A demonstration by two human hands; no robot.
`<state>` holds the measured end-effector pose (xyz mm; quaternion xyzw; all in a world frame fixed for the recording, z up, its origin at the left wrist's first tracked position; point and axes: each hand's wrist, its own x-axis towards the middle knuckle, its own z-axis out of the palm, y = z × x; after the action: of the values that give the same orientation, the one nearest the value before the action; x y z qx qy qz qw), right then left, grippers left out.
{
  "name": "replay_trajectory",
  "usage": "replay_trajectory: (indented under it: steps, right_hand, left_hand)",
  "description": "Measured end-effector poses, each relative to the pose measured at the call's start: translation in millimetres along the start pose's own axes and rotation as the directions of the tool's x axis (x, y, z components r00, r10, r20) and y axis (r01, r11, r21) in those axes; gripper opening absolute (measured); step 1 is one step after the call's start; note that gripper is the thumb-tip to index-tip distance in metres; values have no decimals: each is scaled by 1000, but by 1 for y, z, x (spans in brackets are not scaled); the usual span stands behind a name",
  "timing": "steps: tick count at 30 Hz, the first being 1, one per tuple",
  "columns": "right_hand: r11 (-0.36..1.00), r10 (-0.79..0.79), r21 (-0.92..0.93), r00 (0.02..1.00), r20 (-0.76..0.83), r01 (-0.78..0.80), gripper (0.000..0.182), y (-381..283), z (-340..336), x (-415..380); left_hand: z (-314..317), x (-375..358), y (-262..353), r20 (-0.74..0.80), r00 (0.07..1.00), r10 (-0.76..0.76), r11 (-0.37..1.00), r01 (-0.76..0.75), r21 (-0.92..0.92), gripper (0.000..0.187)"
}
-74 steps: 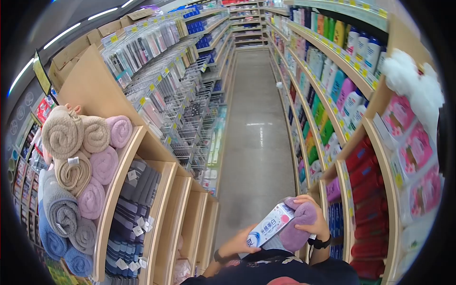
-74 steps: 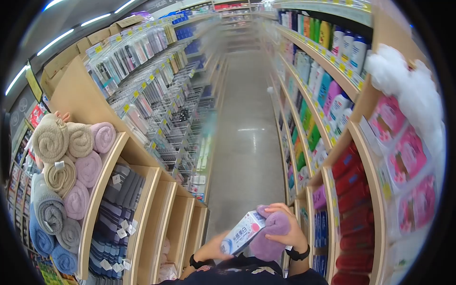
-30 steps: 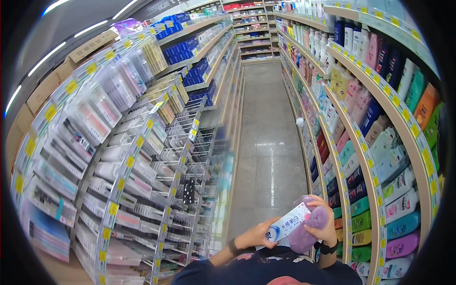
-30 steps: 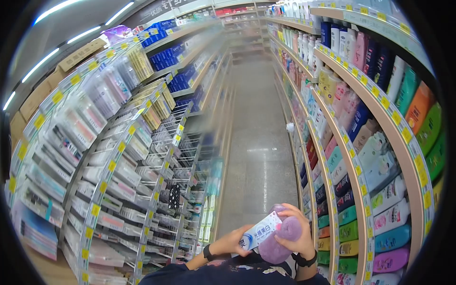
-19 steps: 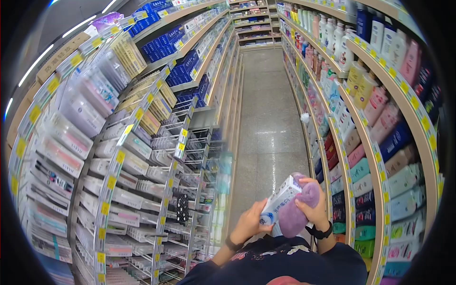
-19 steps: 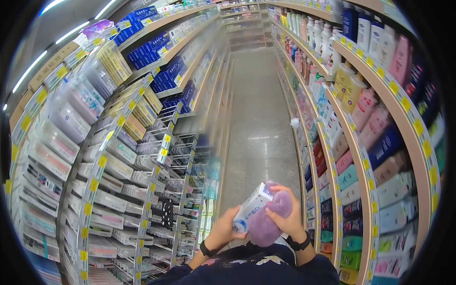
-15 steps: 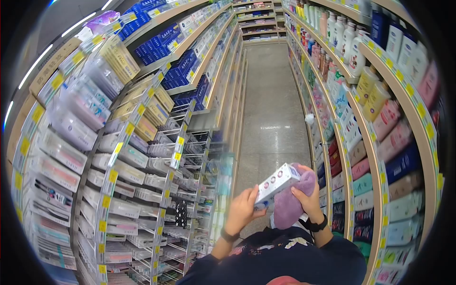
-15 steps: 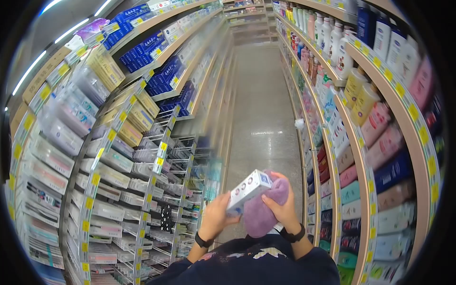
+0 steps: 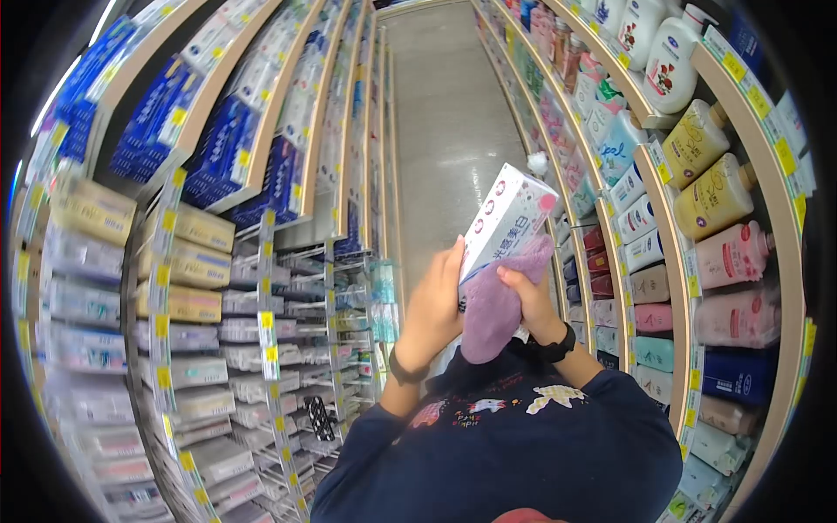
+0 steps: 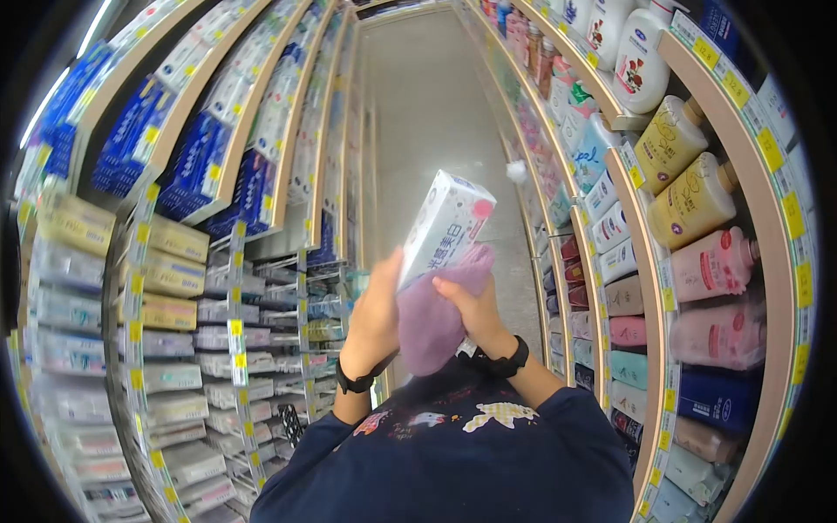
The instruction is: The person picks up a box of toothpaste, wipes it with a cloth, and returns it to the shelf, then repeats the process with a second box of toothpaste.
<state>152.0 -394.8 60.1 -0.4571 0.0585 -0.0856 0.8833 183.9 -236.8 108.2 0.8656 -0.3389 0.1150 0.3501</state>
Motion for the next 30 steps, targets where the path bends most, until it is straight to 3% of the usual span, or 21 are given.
replay_trajectory:
  steps: [2, 4, 6, 7, 8, 10, 11, 16, 22, 27, 30]
  right_hand:
    - [995, 69, 75, 991, -116, -61, 34, -9, -9, 32]
    - [996, 62, 77, 982, -180, -49, 33, -7, -22, 64]
    - [989, 31, 150, 950, -310, 17, 32, -10, -31, 97]
    - [985, 3, 166, 946, -325, 53, 33, -8, -39, 117]
    - [985, -13, 158, 940, -340, 71, 33, -8, -48, 137]
    - [970, 96, 242, 932, -348, -10, 34, -11, -56, 179]
    - [974, 80, 226, 935, -346, 1, 35, -14, -51, 200]
    - [983, -5, 167, 929, -371, 72, 33, -15, -22, 310]
    - [990, -12, 132, 947, -320, 57, 32, -3, 14, 409]
    - [980, 73, 200, 944, -323, -8, 28, 24, 27, 480]
    - [994, 110, 52, 954, -278, -100, 29, 37, 43, 523]
  left_hand:
    - [9, 25, -16, 165, 986, -6, 987, 33, -157, 82]
    - [21, 43, -42, 195, 980, 46, 982, -9, -188, 85]
    - [31, 57, -70, 316, 938, -141, 922, 240, -302, 78]
    - [39, 61, -86, 323, 920, -221, 883, 329, -334, 60]
    - [48, 69, -104, 331, 922, -200, 884, 316, -345, 60]
    - [59, 98, -133, 385, 862, -329, 715, 494, -495, 48]
    - [61, 117, -142, 333, 896, -294, 726, 436, -532, 40]
    - [37, 231, -197, 294, 920, -260, 718, 388, -578, 41]
    - [8, 316, -277, 428, 888, -170, 765, 393, -510, 47]
    - [19, 347, -318, 391, 850, -354, 697, 518, -495, 48]
    - [31, 360, -361, 359, 825, -438, 659, 565, -497, 49]
